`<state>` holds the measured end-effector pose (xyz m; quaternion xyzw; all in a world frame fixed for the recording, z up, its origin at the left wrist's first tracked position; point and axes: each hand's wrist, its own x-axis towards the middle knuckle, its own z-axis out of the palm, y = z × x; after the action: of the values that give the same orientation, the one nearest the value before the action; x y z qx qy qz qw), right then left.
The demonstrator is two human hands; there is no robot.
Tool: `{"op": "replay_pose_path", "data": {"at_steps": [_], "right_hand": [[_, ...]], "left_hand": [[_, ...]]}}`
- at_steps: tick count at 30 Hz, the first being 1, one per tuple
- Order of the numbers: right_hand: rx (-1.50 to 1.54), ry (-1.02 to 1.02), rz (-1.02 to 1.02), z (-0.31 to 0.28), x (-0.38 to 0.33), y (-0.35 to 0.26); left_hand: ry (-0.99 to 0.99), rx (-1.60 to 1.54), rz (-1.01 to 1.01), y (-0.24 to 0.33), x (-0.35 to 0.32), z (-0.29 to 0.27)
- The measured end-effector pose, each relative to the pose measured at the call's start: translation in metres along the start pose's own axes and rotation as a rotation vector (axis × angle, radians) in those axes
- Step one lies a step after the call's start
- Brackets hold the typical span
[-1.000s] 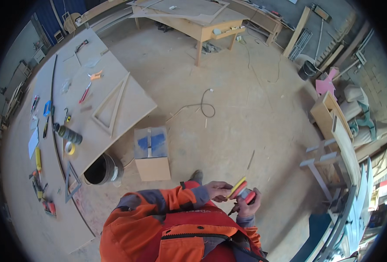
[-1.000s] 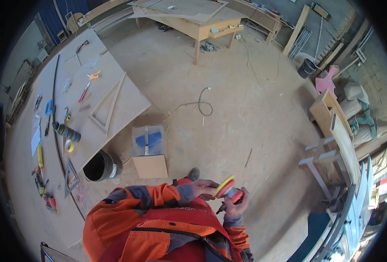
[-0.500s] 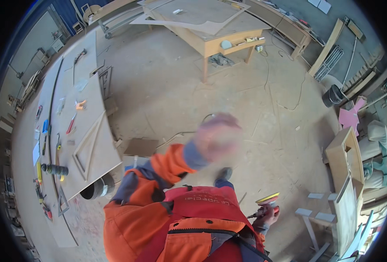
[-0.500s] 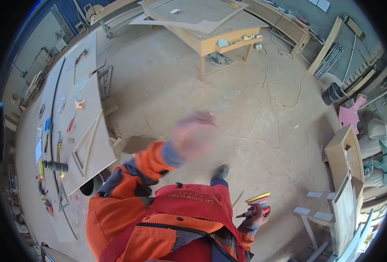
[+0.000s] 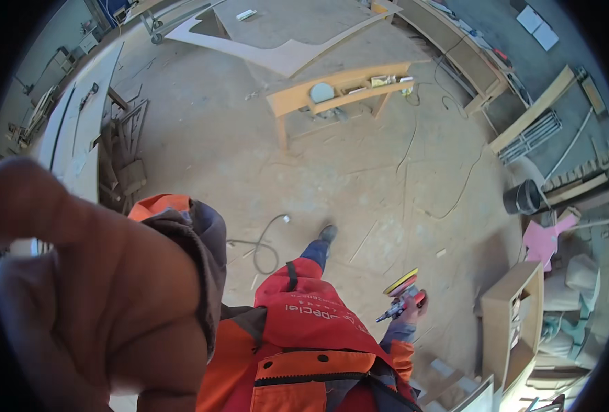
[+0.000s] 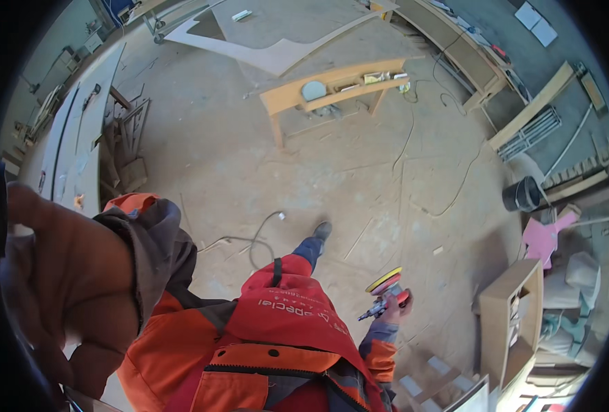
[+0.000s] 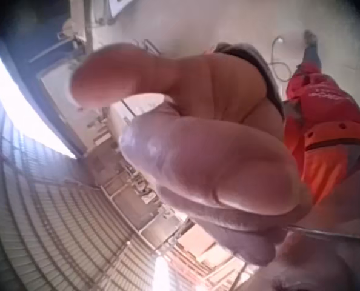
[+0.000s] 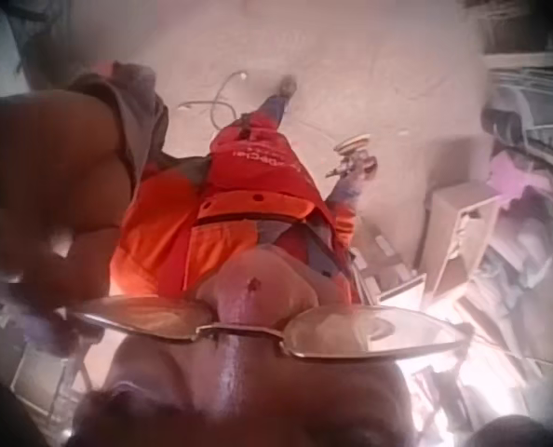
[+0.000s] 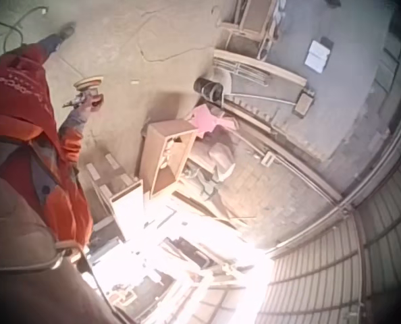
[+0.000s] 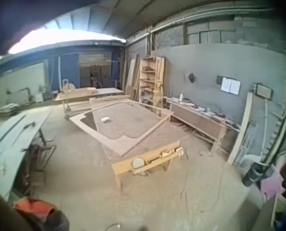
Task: The recorder uses a hand-held orbital sander to smooth the surface and edges of a wooden panel.
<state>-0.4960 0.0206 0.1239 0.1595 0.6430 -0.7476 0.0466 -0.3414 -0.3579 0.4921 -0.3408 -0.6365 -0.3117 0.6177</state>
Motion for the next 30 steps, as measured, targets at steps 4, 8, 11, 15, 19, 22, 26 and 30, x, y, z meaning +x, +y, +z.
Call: {"op": "replay_pose_path", "data": {"at_steps": [4, 8, 11, 15, 19, 22, 26, 30], "right_hand": [[0.018, 0.056, 0.033, 0.024, 0.131, 0.001], [0.047, 0.107, 0.114, 0.035, 0.236, -0.029], [0.071, 0.142, 0.151, 0.061, 0.316, -0.057], [0.076, 0.185, 0.176, 0.089, 0.442, -0.073], [0.092, 0.162, 0.176, 0.099, 0.591, -0.089], [0.258, 0.045, 0.190, 0.119, 0.704, -0.101], [0.086, 0.045, 0.063, 0.176, 0.837, -0.160], [-0.247, -0.192, -0.239, 0.237, 0.977, -0.213]], "left_hand": [[0.180, -0.040, 0.102, -0.134, 0.002, 0.050], [0.331, -0.111, 0.140, -0.265, 0.023, 0.124], [0.427, -0.154, 0.190, -0.368, 0.029, 0.201], [0.564, -0.180, 0.263, -0.489, 0.017, 0.286], [0.699, -0.174, 0.374, -0.596, 0.023, 0.385], [-0.177, 0.313, -0.172, -0.653, 0.013, 0.399], [-0.341, 0.246, -0.467, -0.814, -0.050, 0.463], [-0.410, 0.217, -0.890, -0.925, -0.192, 0.530]]}}
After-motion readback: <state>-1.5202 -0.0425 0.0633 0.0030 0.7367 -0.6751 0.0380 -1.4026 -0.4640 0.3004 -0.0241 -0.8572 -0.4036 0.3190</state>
